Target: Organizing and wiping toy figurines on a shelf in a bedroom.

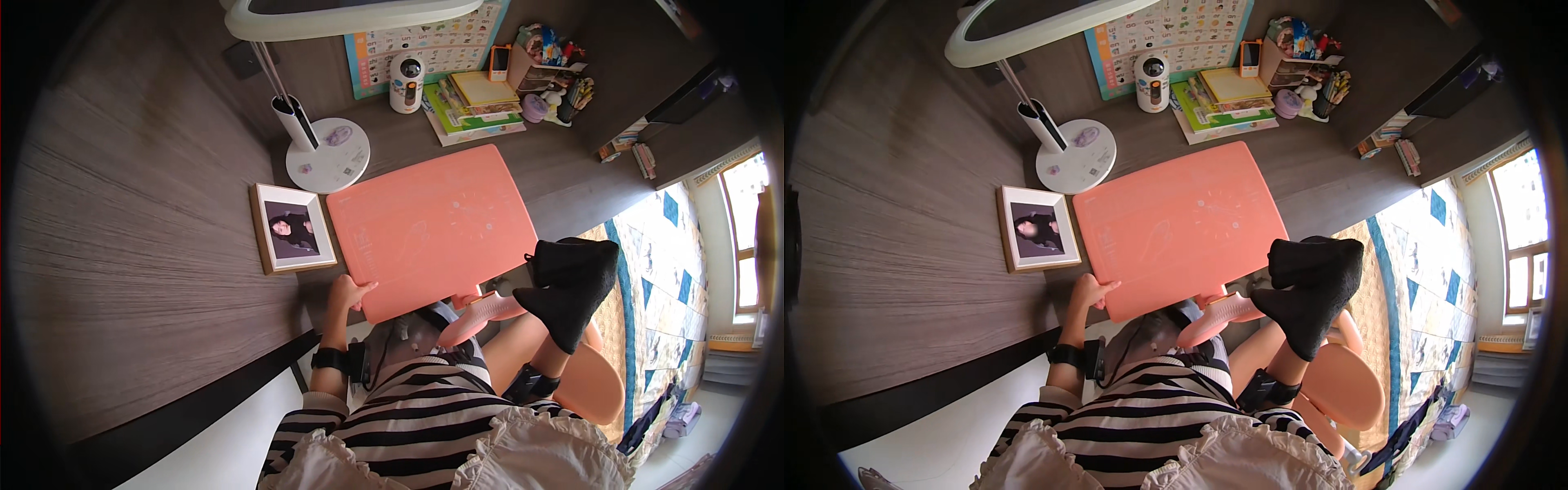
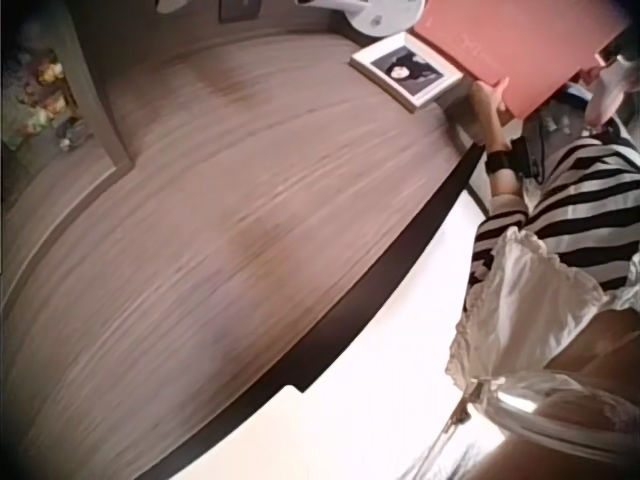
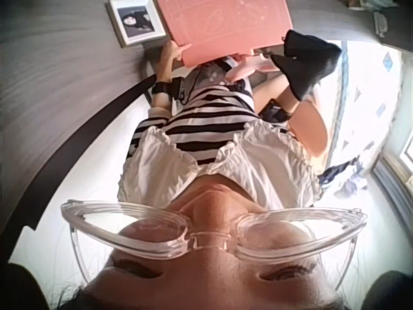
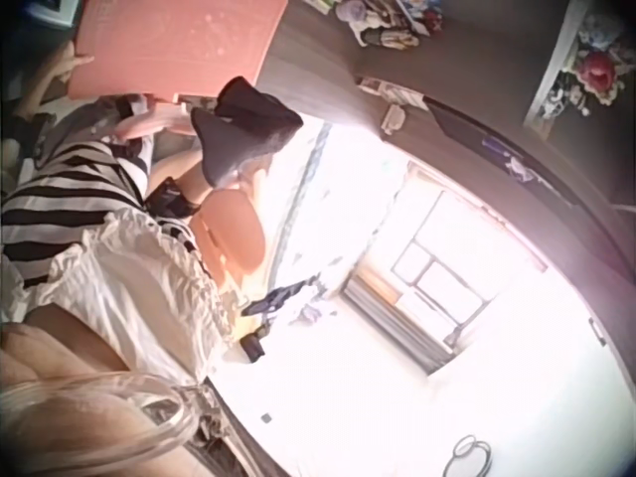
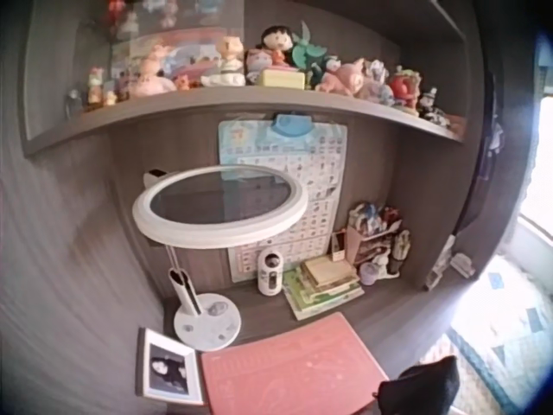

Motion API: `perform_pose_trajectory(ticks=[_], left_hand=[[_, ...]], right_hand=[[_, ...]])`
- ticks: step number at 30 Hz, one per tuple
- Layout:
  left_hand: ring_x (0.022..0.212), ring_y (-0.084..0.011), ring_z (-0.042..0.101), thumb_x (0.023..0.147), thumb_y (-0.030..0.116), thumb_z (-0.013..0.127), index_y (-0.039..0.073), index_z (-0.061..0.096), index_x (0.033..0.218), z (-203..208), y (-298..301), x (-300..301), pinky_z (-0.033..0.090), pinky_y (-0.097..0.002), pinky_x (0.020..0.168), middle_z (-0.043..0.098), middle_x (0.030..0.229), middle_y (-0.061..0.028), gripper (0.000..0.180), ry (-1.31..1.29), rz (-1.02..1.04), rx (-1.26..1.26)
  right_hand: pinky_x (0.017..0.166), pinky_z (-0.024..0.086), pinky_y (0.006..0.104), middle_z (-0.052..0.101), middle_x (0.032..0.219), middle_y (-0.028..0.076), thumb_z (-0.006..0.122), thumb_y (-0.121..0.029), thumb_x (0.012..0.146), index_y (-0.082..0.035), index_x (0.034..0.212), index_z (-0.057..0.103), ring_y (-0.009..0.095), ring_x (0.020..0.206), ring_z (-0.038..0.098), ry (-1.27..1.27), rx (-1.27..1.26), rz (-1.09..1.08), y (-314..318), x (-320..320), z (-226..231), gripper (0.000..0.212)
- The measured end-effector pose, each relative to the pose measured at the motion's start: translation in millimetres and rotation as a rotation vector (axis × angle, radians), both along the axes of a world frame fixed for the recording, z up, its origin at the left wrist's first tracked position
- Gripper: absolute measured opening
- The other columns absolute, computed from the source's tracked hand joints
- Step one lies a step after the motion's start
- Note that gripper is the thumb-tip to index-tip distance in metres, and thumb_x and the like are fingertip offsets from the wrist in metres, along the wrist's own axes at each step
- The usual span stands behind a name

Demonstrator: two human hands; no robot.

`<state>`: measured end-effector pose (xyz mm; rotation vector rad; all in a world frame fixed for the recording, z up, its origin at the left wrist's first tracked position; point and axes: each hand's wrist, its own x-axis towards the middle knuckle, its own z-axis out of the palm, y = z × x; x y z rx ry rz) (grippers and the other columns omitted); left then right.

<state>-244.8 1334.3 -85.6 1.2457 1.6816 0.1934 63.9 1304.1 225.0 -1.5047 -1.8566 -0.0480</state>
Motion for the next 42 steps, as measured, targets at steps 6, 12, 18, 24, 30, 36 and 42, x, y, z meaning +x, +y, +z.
perform_pose_trajectory(ticks=[6,12,18,24,30,36,42], left_hand=[[0.036,-0.0151,0.054,0.067,0.042,0.070,-0.002,0.062,0.062,-1.9,0.9,6.7,0.046,-0.0259,0.038,0.055,0.044,-0.0092,0.044,0.025,0.018,0.002],[0.037,-0.0147,0.055,0.065,0.044,0.070,-0.001,0.063,0.063,11.6,10.6,29.8,0.047,-0.0250,0.038,0.055,0.046,-0.0085,0.045,0.052,0.018,-0.032],[0.038,-0.0140,0.056,0.065,0.044,0.071,0.000,0.063,0.064,11.7,26.2,72.2,0.047,-0.0246,0.039,0.056,0.046,-0.0075,0.045,-0.019,0.000,-0.025],[0.038,-0.0133,0.056,0.068,0.041,0.069,0.000,0.063,0.064,12.6,35.9,108.8,0.048,-0.0244,0.040,0.056,0.046,-0.0073,0.042,-0.032,-0.017,-0.027],[0.036,-0.0136,0.055,0.069,0.040,0.069,0.000,0.061,0.059,7.2,48.5,129.2,0.047,-0.0247,0.039,0.055,0.044,-0.0076,0.042,-0.022,-0.015,-0.062],[0.036,-0.0144,0.055,0.068,0.042,0.069,0.000,0.060,0.057,6.6,58.0,138.3,0.046,-0.0243,0.038,0.055,0.044,-0.0081,0.044,-0.023,-0.050,-0.120],[0.038,-0.0159,0.056,0.068,0.043,0.069,-0.005,0.060,0.065,8.0,65.1,147.9,0.046,-0.0248,0.037,0.056,0.049,-0.0108,0.049,-0.051,-0.069,-0.214]], right_hand=[[0.042,0.028,0.0228,0.039,0.041,0.000,0.059,-0.015,0.030,-0.013,0.041,0.041,0.015,0.039,0.043,-0.007,0.001,0.027,7.3,6.9,-3.7,0.021],[0.041,0.027,0.0222,0.039,0.041,-0.001,0.059,-0.015,0.030,-0.013,0.041,0.041,0.015,0.038,0.042,-0.023,0.017,0.004,12.7,22.4,6.0,0.021],[0.041,0.027,0.0216,0.039,0.040,-0.001,0.059,-0.014,0.030,-0.013,0.041,0.041,0.014,0.037,0.042,-0.067,0.037,-0.033,19.7,41.5,23.4,0.021],[0.041,0.027,0.0210,0.039,0.040,-0.001,0.059,-0.014,0.030,-0.013,0.041,0.041,0.014,0.037,0.042,-0.092,0.036,-0.023,34.0,55.7,27.0,0.020],[0.040,0.027,0.0204,0.038,0.039,-0.001,0.058,-0.014,0.031,-0.013,0.041,0.041,0.014,0.036,0.041,-0.114,0.030,-0.049,46.6,75.3,33.9,0.020],[0.041,0.029,0.0198,0.039,0.039,-0.001,0.059,-0.013,0.031,-0.012,0.041,0.042,0.012,0.037,0.043,-0.038,0.050,-0.137,59.1,67.0,22.2,0.020],[0.041,0.031,0.0193,0.040,0.040,-0.001,0.061,-0.011,0.032,-0.011,0.042,0.044,0.011,0.038,0.045,-0.007,0.130,-0.167,65.2,73.9,21.3,0.020]])
